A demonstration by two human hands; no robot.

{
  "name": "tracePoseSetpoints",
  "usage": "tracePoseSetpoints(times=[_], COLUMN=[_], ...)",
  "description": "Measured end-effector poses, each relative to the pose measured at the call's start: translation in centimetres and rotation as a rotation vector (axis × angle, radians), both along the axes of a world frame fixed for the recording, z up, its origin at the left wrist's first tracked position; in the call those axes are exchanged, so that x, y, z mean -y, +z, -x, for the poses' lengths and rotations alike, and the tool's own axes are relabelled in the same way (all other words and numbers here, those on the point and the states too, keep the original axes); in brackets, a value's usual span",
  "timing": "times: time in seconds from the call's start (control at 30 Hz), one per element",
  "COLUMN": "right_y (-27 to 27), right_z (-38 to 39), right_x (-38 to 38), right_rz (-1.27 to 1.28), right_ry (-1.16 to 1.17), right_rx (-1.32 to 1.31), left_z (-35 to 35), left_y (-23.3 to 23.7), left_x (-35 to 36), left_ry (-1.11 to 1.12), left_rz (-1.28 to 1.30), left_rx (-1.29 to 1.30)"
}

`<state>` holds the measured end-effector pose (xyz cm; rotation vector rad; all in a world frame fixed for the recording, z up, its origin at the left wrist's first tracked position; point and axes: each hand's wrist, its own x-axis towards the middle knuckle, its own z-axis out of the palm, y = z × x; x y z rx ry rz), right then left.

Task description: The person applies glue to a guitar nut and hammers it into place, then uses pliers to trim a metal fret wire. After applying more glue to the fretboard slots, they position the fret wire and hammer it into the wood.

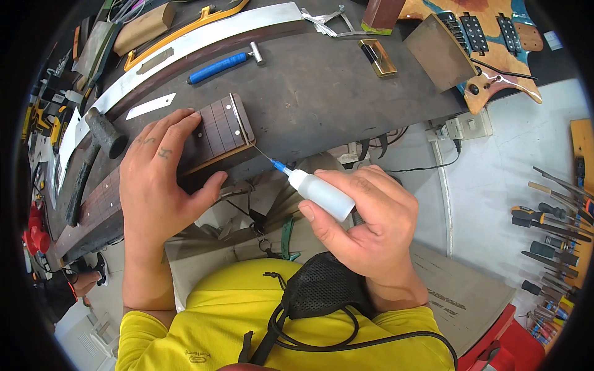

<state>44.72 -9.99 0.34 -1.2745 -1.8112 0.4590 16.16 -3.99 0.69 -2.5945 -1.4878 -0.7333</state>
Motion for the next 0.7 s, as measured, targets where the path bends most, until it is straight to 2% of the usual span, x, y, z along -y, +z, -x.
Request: tracePoseSetpoints(times=[0.7], right_y=[-0.16], right_z=[0.50], right_x=[-0.81], right_rz=[-0.006], right_ry=[-0.013], right_rx=[0.003], left_z=[0.09], left_y=[-0.10], left_x=[-0.05], left_ry=[-0.008], left_rz=[0.000], left_rx=[0.002])
